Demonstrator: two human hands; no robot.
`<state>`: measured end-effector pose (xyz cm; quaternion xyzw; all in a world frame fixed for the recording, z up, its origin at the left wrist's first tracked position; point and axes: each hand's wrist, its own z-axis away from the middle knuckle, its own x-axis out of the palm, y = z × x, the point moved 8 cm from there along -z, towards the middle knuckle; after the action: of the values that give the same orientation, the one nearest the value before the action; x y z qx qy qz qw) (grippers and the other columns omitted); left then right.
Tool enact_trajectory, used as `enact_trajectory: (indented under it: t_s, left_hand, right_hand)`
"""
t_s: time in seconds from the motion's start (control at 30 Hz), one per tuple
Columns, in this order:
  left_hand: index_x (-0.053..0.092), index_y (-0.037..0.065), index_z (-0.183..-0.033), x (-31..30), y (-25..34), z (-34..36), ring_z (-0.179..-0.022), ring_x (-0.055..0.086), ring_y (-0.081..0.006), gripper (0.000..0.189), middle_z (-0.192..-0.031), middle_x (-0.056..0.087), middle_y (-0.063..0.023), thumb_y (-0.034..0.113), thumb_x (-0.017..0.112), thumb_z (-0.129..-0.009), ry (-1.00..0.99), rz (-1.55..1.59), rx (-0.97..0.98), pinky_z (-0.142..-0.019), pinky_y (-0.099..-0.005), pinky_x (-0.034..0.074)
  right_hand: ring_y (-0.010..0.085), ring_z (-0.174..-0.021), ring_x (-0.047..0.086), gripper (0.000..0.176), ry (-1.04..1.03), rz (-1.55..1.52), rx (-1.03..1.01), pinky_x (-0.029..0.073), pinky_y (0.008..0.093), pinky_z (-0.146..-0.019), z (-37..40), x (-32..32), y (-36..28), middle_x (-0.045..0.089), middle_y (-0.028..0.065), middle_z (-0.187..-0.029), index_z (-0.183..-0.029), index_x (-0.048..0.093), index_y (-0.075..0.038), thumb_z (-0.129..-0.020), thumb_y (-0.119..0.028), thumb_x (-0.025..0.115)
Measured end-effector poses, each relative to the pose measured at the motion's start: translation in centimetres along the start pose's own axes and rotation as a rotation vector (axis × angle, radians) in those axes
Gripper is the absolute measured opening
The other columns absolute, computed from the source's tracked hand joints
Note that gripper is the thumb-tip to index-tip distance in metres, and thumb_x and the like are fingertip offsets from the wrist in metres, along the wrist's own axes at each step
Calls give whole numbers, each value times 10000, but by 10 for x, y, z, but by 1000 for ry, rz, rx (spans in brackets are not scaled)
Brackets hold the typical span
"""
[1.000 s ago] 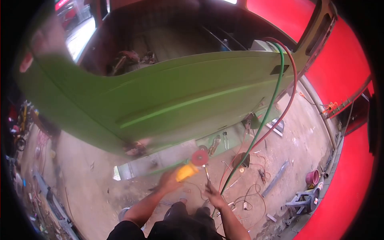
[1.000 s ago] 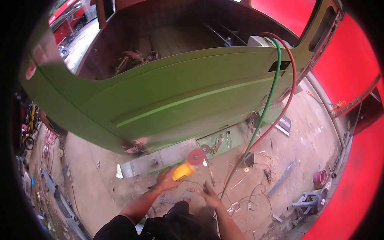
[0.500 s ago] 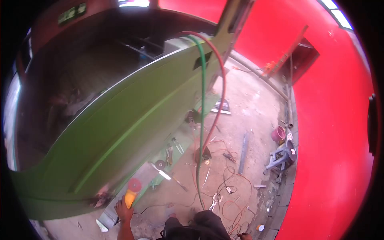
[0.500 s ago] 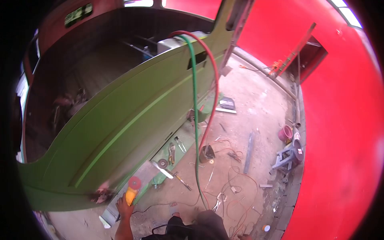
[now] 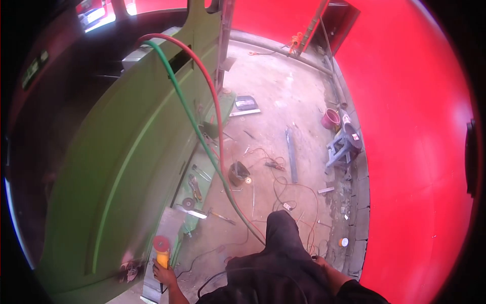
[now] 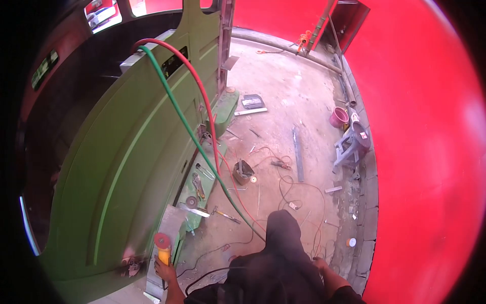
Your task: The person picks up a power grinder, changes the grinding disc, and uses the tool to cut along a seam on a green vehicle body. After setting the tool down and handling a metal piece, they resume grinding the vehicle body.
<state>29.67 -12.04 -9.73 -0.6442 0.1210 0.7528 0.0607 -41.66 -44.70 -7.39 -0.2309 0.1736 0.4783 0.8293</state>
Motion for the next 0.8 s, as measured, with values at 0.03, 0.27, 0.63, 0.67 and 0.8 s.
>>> enact_trajectory:
  t_s: [0.03,0.27,0.63,0.67,0.8]
  left_hand:
    - [253,114,-1483,-3,2,0,-1214,473,-346,929,-1337,472,-162,203,789,-729,-10,-15,-28,-974,-517,394]
    - [272,99,-1474,-8,21,0,-1233,483,-330,943,-1344,481,-153,249,812,-715,127,-98,-153,-987,-498,406]
    - [656,107,-1121,66,94,195,-938,630,-333,506,-1103,644,-149,427,687,-729,-427,-207,-199,-788,-481,499]
    - [650,105,-1151,84,143,207,-972,641,-334,549,-1151,647,-160,437,700,-717,-703,-76,73,-827,-487,507]
    - [626,82,-1205,133,264,193,-1070,602,-363,598,-1195,627,-168,405,756,-718,-979,-140,194,-904,-479,487]
  right_hand:
    - [269,-1044,651,679,33,-85,78,519,353,-869,3,-6,-2,667,213,-1119,-1321,505,40,-778,-305,724]
    - [248,-1062,645,771,-138,270,-86,499,335,-912,-74,-42,11,657,210,-1140,-1354,464,45,-754,-323,778]
    - [263,-993,638,644,-110,-153,-218,509,378,-834,-364,-207,-250,648,194,-1140,-1374,457,11,-889,-360,662]
    - [263,-993,638,644,-130,-149,-222,509,378,-834,-371,-221,-268,648,194,-1140,-1374,457,11,-889,-360,662]
    - [196,-862,643,535,-195,-413,-126,470,311,-681,-375,-277,-261,673,101,-1022,-1341,496,-33,-910,-322,626]
